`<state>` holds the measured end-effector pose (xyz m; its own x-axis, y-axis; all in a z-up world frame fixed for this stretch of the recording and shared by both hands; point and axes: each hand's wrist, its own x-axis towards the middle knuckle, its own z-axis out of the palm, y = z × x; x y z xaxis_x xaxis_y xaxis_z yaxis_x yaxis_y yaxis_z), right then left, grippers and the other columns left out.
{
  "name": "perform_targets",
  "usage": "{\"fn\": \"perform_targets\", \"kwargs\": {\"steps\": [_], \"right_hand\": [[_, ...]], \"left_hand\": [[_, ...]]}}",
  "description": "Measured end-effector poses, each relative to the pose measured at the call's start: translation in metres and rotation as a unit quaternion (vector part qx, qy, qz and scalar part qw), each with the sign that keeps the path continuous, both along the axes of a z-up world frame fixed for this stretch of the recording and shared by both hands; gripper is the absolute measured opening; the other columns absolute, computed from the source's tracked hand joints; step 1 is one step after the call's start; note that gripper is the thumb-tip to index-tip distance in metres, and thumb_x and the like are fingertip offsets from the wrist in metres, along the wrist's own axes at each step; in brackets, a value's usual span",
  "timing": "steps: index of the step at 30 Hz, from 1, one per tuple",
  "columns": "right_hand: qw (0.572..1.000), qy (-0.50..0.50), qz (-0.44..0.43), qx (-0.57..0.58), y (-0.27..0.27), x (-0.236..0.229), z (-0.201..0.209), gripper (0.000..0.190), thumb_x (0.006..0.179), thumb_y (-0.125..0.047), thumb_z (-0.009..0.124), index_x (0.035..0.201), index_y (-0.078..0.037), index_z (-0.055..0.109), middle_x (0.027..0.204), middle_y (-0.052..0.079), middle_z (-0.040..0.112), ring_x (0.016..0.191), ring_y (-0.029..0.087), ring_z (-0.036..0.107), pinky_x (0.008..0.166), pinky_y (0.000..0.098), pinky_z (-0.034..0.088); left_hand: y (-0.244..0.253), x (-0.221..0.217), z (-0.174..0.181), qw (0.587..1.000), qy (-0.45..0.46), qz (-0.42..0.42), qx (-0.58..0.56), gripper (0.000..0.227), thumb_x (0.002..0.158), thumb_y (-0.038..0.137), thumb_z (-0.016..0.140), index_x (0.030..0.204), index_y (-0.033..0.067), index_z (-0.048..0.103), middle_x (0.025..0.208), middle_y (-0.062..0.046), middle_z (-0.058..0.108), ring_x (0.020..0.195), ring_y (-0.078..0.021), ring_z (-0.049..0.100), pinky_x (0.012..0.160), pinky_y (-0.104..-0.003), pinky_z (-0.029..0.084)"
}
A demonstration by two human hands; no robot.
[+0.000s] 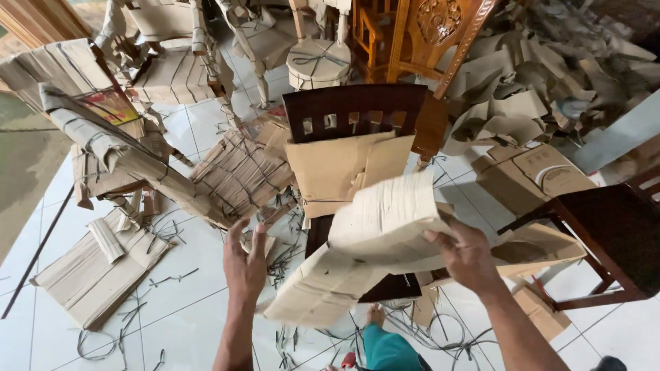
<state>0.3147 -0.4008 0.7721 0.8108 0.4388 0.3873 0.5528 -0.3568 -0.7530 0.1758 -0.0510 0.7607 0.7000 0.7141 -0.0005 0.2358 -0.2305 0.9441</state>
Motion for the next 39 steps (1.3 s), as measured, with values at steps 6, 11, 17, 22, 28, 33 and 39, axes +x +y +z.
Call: {"fn": "perform_targets", "kwargs": {"steps": [6, 11, 17, 22, 28, 33, 39], "right_hand": [[0.989, 0.072, -0.083, 0.102, -0.011, 0.077, 0.006, 0.031, 0.098, -0.013, 0.069, 0.126, 0.001, 0.069, 0.101, 0.020, 0.074, 0.092, 0.027, 0.072, 0.082, 0.0497, 0.060], [0.984, 0.048, -0.075, 0.156, -0.005, 0.150, 0.011, 0.030, 0.100, -0.016, 0.070, 0.126, 0.000, 0.068, 0.105, 0.018, 0.070, 0.099, 0.021, 0.065, 0.091, 0.0513, 0.056], [0.989, -0.033, -0.048, 0.133, -0.012, 0.224, 0.007, 0.020, 0.100, -0.010, 0.070, 0.114, 0.004, 0.071, 0.101, 0.019, 0.072, 0.103, 0.021, 0.066, 0.096, 0.0476, 0.053], [0.992, -0.081, -0.036, 0.091, -0.014, 0.235, 0.025, 0.026, 0.095, -0.017, 0.074, 0.113, 0.002, 0.072, 0.097, 0.019, 0.071, 0.097, 0.027, 0.071, 0.095, 0.0478, 0.053], [0.991, -0.048, -0.007, 0.128, -0.031, 0.240, 0.004, 0.031, 0.094, -0.009, 0.070, 0.123, 0.002, 0.071, 0.104, 0.017, 0.074, 0.104, 0.018, 0.066, 0.102, 0.0478, 0.051], [0.995, 0.016, -0.016, 0.099, -0.041, 0.244, -0.001, 0.045, 0.092, -0.016, 0.070, 0.133, 0.000, 0.068, 0.097, 0.010, 0.074, 0.086, 0.014, 0.062, 0.084, 0.0366, 0.050], [0.992, 0.084, 0.008, 0.094, -0.038, 0.237, 0.020, 0.056, 0.093, -0.016, 0.063, 0.147, -0.004, 0.055, 0.059, -0.004, 0.030, 0.050, 0.009, 0.024, 0.047, 0.0271, 0.022]], "left_hand": [[0.022, 0.039, -0.060, 0.981, 0.141, 0.077, -0.106, 0.097, 0.091, 0.078, 0.054, 0.152, 0.0044, 0.042, 0.153, -0.027, 0.044, 0.145, -0.0439, 0.040, 0.120, -0.058, 0.032], [0.010, 0.121, -0.035, 0.975, 0.035, 0.056, -0.211, 0.099, 0.097, 0.068, 0.043, 0.155, -0.0109, 0.031, 0.159, -0.040, 0.029, 0.150, -0.0552, 0.024, 0.123, -0.062, 0.023], [0.014, 0.203, -0.031, 0.987, 0.058, 0.097, -0.110, 0.087, 0.101, 0.072, 0.043, 0.155, 0.0048, 0.039, 0.153, -0.031, 0.043, 0.143, -0.0482, 0.041, 0.119, -0.063, 0.030], [0.054, 0.247, -0.094, 0.932, 0.150, -0.120, 0.306, 0.060, 0.107, 0.062, 0.029, 0.086, 0.0203, 0.067, 0.093, -0.005, 0.070, 0.107, -0.0284, 0.067, 0.090, -0.044, 0.054], [0.038, 0.253, -0.089, 0.899, 0.313, -0.304, -0.048, 0.108, 0.089, 0.089, 0.013, 0.118, 0.0102, 0.081, 0.128, -0.030, 0.067, 0.132, -0.0501, 0.053, 0.114, -0.056, 0.042], [0.002, 0.239, -0.104, 0.818, 0.431, -0.379, -0.042, 0.111, 0.086, 0.088, 0.005, 0.145, 0.0044, 0.048, 0.153, -0.025, 0.042, 0.150, -0.0405, 0.030, 0.125, -0.061, 0.017], [-0.011, 0.210, -0.170, 0.759, 0.413, -0.410, -0.293, 0.105, 0.078, 0.085, 0.016, 0.155, 0.0217, 0.047, 0.157, -0.016, 0.046, 0.143, -0.0343, 0.044, 0.117, -0.054, 0.032]]}}
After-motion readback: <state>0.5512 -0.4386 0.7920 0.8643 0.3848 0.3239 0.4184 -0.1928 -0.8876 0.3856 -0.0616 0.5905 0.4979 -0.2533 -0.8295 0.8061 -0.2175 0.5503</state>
